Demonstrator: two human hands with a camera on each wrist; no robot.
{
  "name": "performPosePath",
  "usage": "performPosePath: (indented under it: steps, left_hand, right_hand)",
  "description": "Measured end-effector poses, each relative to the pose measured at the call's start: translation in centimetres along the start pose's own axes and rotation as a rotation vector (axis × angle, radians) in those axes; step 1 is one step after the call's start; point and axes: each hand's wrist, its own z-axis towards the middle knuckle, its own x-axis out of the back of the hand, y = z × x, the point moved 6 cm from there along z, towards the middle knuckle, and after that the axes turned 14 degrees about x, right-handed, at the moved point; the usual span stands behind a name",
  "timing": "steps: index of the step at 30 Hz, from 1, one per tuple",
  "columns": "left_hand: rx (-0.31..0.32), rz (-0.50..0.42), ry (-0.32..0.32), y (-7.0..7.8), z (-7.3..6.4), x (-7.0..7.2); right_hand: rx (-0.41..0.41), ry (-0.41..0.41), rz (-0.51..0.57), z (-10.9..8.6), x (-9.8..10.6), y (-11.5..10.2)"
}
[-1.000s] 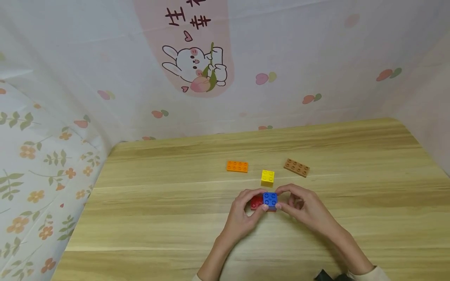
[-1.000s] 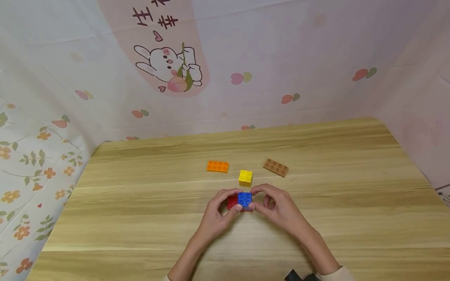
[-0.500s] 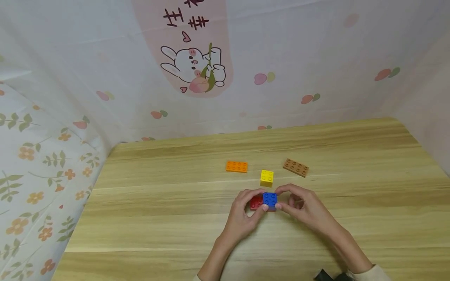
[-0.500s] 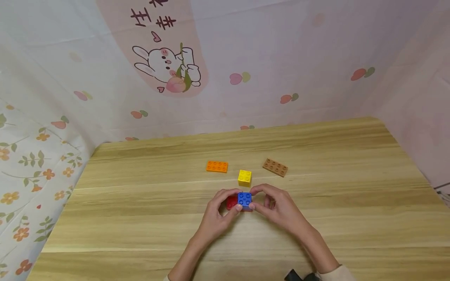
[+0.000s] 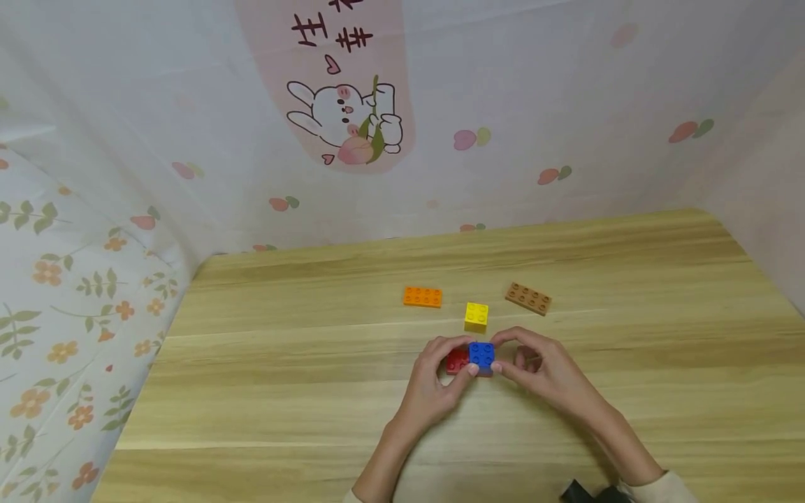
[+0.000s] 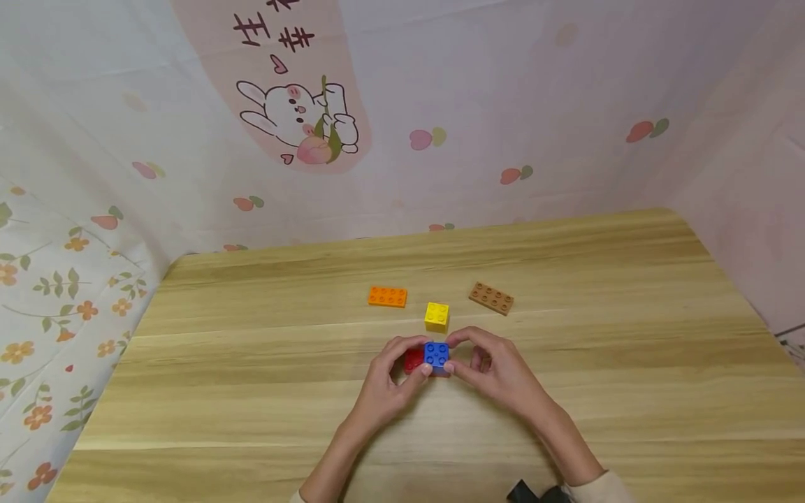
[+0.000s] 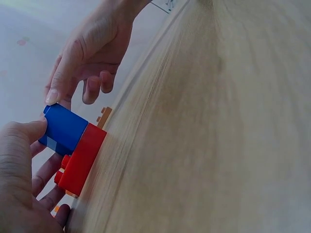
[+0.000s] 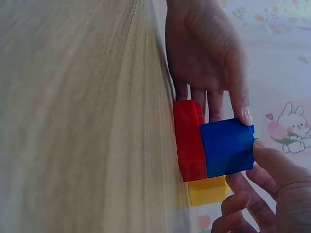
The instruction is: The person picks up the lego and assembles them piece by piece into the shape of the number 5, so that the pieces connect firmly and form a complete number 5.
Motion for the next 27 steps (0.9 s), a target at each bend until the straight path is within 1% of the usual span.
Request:
performPosePath:
  steps: [6,9,13,15,19,22,23,24,26,27]
  left_hand:
    - [0.000,-0.008,-0.002,0.0,0.1,0.4]
    - [0.014,-0.005,0.001,-0.1,0.1,0.6]
    - [0.026,0.000,-0.001,-0.1,0.0,0.7]
    - [0.017,0.001,-0.006,-0.1,-0.1,0.7]
    - [-0.023,0.010,-0.034,0.0,0.0,0.8]
    - [-0.020,-0.002,-0.041,-0.1,0.2,1.4]
    - [-0.008,-0.011,-0.030,-0.2,0.3,1.8]
    - [0.002,-0.014,-0.006,-0.3,0.4,2.4]
    - [0.046,-0.028,0.055,0.2,0.6,3.9]
    - [0.056,-0.033,0.091,-0.2,0.8,4.7]
  right_hand:
    - [-0.024,-0.026,0.027,0.6,-0.7,-0.2]
    - [-0.039,-0.037,0.042,0.7,-1.2,0.0]
    - [-0.050,-0.028,0.055,0.6,-1.6,0.2]
    - [-0.065,-0.016,0.066,0.4,-1.6,0.4]
    - [-0.082,0.008,0.078,0.1,-1.4,0.5]
    - [-0.090,0.021,0.085,-0.2,-1.3,0.6]
    - [-0.096,0.025,0.091,-0.4,-1.3,0.7]
    - [-0.100,0.030,0.096,-0.5,-1.3,0.8]
    - [-0.107,0.041,0.112,-0.7,-1.4,1.1]
    - [-0.116,0.044,0.125,-1.0,-1.5,1.6]
